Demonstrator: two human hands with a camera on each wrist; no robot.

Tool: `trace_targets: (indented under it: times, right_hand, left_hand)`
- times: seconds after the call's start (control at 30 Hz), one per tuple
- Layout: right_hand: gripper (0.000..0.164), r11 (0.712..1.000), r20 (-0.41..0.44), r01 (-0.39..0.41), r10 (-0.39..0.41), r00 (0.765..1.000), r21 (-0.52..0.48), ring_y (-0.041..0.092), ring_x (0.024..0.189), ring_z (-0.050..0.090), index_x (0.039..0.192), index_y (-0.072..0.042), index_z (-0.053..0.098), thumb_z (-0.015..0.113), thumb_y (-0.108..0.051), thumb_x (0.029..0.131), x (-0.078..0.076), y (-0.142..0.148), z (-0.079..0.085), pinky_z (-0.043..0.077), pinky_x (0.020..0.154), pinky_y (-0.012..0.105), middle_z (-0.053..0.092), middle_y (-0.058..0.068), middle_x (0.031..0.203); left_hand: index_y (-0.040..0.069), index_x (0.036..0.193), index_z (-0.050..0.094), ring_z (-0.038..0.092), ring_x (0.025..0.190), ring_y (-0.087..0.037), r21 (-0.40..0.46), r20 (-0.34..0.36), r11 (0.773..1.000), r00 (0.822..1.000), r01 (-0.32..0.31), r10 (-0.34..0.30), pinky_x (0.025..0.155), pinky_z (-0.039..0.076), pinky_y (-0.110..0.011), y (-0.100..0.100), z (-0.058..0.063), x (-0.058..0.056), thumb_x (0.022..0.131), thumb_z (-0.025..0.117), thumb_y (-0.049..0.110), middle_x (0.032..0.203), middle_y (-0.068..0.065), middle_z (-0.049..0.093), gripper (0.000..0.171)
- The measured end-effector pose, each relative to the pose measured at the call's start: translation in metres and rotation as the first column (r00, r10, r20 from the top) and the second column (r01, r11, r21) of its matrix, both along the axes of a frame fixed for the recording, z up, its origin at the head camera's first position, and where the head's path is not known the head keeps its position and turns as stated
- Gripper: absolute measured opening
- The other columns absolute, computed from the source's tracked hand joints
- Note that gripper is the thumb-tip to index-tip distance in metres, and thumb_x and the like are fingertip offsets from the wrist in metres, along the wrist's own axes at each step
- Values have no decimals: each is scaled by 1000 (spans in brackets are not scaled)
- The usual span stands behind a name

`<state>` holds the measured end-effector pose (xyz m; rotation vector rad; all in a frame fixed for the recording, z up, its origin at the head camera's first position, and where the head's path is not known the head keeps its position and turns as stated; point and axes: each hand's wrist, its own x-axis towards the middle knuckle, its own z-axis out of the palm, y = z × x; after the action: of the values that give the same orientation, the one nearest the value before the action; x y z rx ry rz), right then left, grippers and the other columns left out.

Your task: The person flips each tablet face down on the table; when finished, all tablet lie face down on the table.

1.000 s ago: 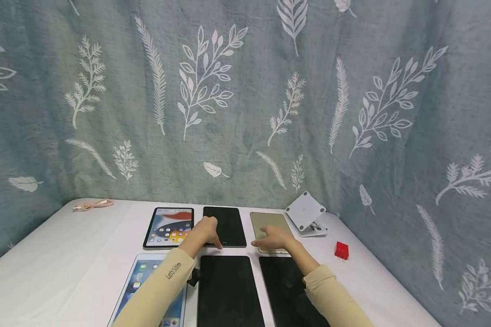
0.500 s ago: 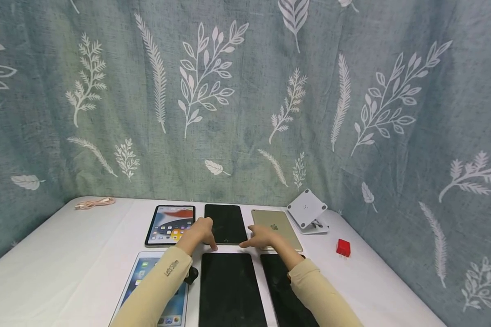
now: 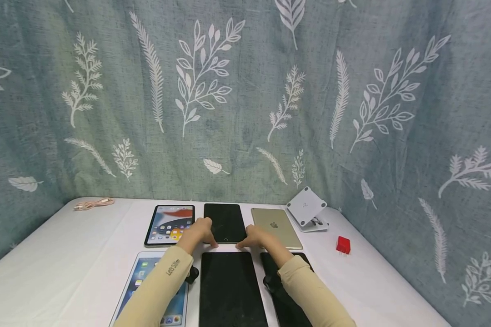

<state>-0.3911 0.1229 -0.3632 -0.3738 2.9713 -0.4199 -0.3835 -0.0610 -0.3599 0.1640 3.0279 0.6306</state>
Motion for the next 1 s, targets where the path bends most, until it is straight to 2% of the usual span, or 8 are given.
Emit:
trace_targets:
  times: [0.1, 0.3, 0.5, 0.6, 0.77, 0.83, 0.93, 1.0]
  right_hand:
    - [46, 1000, -14, 19, -19, 1000, -9, 22, 78, 54, 102, 7, 59, 75, -30, 80, -1, -2, -2, 49, 72, 38, 64, 15, 94]
    - [55, 1000, -27, 17, -16, 1000, 25, 33, 101, 62, 116, 12, 57, 71, -31, 84, -3, -6, -5, 50, 90, 45, 64, 24, 113]
    - [57, 997, 4, 62, -62, 998, -37, 35, 99, 61, 114, 15, 57, 75, -26, 78, -3, -13, -5, 50, 88, 47, 63, 26, 112]
    - [53, 987, 44, 91, -85, 995, -131, 32, 90, 59, 107, 14, 59, 78, -19, 71, -27, -11, -23, 51, 82, 46, 63, 22, 106]
    - [52, 933, 101, 121, -91, 991, -340, 30, 88, 55, 107, 10, 57, 77, -18, 68, -94, 7, -77, 50, 76, 41, 58, 19, 102]
    - [55, 903, 118, 160, -122, 985, -398, 33, 99, 56, 114, 11, 54, 74, -16, 70, -92, 7, -74, 50, 84, 44, 57, 21, 111]
    - [61, 864, 146, 235, -189, 971, -445, 41, 116, 50, 124, 15, 45, 69, -8, 73, -53, -3, -44, 44, 97, 53, 50, 29, 125]
    - [56, 835, 142, 247, -203, 969, -492, 40, 114, 49, 121, 17, 44, 65, -4, 74, -23, -8, -21, 42, 99, 52, 49, 29, 122]
  left_hand:
    - [-3, 110, 57, 57, 106, -31, 4, 11, 1000, 1000, -6, 6, 91, 49, -46, 0, 0, -1, 67, 88, 23, 118, -24, 56, 59]
    - [-5, 113, 57, 58, 109, -33, 21, 43, 1000, 999, 7, -8, 94, 49, -45, -4, -1, -4, 70, 86, 24, 116, -23, 59, 59]
    - [-4, 109, 58, 59, 106, -32, 4, 23, 1000, 1000, 21, -21, 91, 49, -45, -3, -2, -1, 71, 85, 25, 111, -22, 61, 55]
    - [-5, 108, 59, 59, 105, -33, -5, 1, 1000, 1000, 17, -17, 90, 49, -45, -1, -4, 0, 70, 85, 25, 110, -23, 61, 55]
    - [-6, 110, 58, 58, 107, -36, -1, -21, 1000, 1000, 15, -15, 93, 49, -45, 0, -6, 1, 70, 85, 24, 111, -24, 60, 57]
    - [-6, 112, 58, 58, 108, -35, -1, -26, 1000, 1000, 12, -12, 93, 49, -45, 0, -6, 0, 70, 86, 25, 111, -24, 61, 59]
    - [-7, 112, 58, 60, 105, -35, 3, -25, 1000, 1000, 7, -6, 92, 49, -44, 1, -4, 0, 68, 87, 28, 110, -23, 62, 63]
    - [-7, 111, 59, 60, 103, -34, 12, -24, 1000, 1000, 3, -3, 90, 50, -44, 3, -2, 2, 66, 88, 29, 108, -22, 62, 64]
